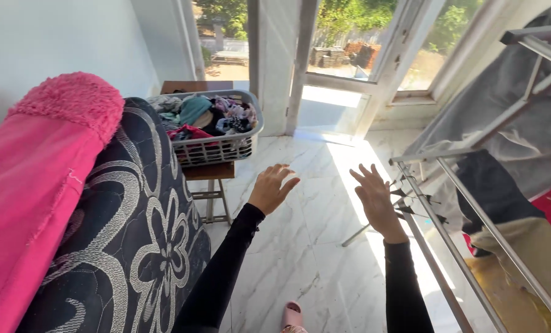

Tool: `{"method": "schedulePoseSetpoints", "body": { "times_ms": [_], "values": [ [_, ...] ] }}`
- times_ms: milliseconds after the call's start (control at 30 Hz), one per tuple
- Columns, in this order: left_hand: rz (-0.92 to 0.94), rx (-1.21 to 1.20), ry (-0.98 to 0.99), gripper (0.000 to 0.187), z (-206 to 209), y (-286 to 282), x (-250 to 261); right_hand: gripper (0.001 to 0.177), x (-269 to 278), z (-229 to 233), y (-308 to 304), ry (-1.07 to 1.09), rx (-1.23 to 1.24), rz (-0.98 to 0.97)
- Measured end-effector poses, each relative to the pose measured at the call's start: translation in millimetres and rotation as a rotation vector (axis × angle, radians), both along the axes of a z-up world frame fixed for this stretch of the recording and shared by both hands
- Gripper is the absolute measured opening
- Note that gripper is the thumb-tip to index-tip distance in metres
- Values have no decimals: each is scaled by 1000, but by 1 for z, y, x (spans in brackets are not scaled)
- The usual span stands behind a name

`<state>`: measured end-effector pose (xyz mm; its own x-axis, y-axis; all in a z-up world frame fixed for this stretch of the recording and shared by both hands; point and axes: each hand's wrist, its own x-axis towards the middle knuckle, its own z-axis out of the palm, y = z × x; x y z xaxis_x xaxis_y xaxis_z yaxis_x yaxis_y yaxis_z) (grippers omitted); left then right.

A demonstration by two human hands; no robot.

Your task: Hang washed clothes on a drying rack.

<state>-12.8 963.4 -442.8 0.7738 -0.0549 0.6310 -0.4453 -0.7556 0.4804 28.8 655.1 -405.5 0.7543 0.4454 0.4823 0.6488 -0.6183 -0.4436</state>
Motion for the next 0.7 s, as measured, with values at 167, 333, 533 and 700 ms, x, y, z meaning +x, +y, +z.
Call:
{"method": "schedulePoseSetpoints", "body": {
  "times_ms": [167, 333, 533, 700],
  "values": [
    [166, -29, 119, 51, -48, 72, 39, 60, 98, -51, 85, 160, -7, 113],
    [309, -35, 132, 50, -80, 148, 100, 66, 194, -99, 168, 281, -7, 210],
    [454, -146, 188, 33, -105, 206, 158, 68, 264, -135, 244, 442, -89, 311],
    [515, -198, 190, 19, -136, 249, 183, 65, 281, -157, 296, 511, -147, 384]
  ]
}}
